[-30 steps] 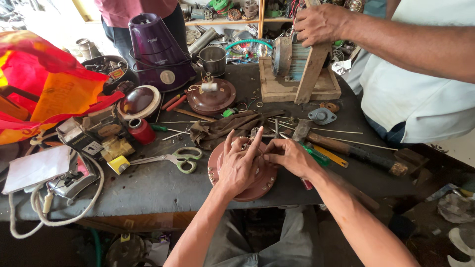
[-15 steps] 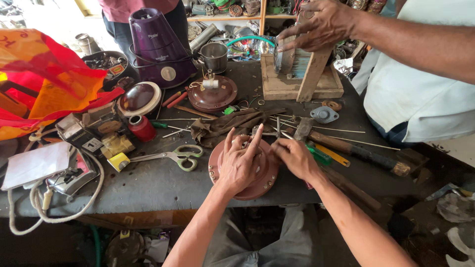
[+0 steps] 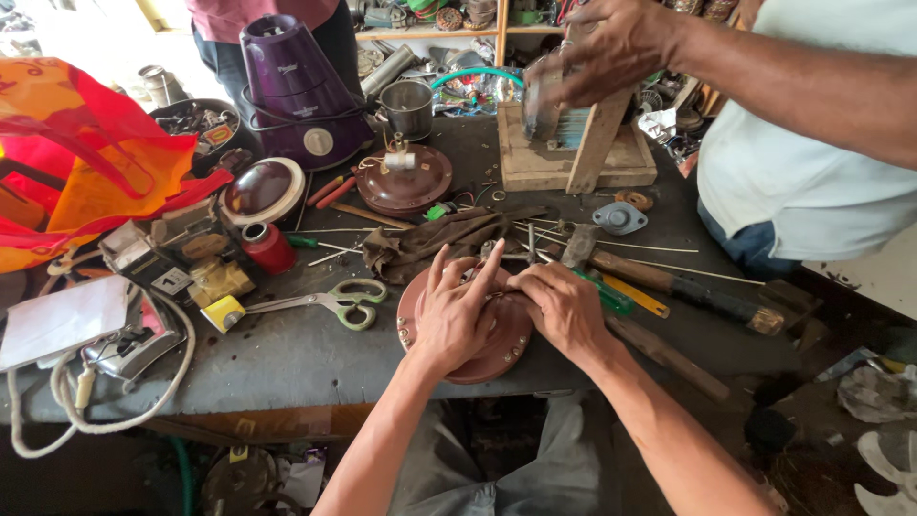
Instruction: The person works on the base of a small appliance, likely a fan, using a screwdriver to tighten screws on a socket holder. They manipulate wires and components within the base while seated at a cluttered workbench.
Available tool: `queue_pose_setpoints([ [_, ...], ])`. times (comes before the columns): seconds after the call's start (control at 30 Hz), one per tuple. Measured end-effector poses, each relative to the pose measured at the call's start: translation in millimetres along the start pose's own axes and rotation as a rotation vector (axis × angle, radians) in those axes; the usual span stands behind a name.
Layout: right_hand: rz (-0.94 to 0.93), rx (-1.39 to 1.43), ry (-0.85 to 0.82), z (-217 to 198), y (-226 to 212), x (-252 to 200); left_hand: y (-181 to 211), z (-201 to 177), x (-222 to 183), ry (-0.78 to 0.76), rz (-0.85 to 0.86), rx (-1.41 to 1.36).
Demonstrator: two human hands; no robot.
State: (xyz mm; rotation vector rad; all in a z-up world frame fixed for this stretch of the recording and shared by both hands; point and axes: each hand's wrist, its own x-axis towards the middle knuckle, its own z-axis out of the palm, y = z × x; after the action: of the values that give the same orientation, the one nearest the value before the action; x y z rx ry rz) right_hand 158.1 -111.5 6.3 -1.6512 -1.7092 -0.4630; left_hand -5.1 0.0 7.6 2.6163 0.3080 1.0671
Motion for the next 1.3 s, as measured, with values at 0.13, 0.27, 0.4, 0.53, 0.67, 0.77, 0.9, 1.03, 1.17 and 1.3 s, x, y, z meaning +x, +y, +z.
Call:
queue_pose_setpoints([
  [0.13,0.114,0.258,-0.008,2.3,-6.2,-5.3,4.7,-4.4,-13.6,0.156,0.012,-0.023],
  [0.27,0.308,0.605,-0.025,10.8,-13.7,-10.9,4.8,-6.9,-31.6,0.255,-0.091,-0.032],
  [0.4,0.350,0.717,-0.023,21.1,-17.0,-13.9,0.6,-7.4,-40.6,0.248,-0.215,-0.122],
  [0.53,0.200,0.757,0.010,30.2,-13.8,-13.5,1.5,-5.6,-41.3,0.220,-0.240,-0.158],
  [0.67,0.174,0.715,0.033,39.0,-6.7,-10.6,1.4,-4.4,-37.4,0.217,-0.237,-0.105],
  [0.77,0.118,0.746,0.016,42.7,-2.2,-9.5,-0.2,-4.2,-35.6,0.219,-0.201,-0.146],
  [0.9,0.047,0.796,-0.012,46.4,-0.7,-10.7,-6.2,-3.1,-33.6,0.201,-0.242,-0.155],
  [1.03,0.238,0.922,-0.104,47.1,1.6,-10.2,-11.6,-2.3,-33.8,0.173,-0.251,-0.138],
  [1.17,0.198,0.792,-0.103,41.2,4.4,-5.3,-12.9,-2.4,-32.1,0.162,-0.293,-0.150],
  [1.3,0.089,0.676,-0.063,34.9,1.6,-0.3,-15.4,-5.3,-30.1,0.136,-0.302,-0.185],
])
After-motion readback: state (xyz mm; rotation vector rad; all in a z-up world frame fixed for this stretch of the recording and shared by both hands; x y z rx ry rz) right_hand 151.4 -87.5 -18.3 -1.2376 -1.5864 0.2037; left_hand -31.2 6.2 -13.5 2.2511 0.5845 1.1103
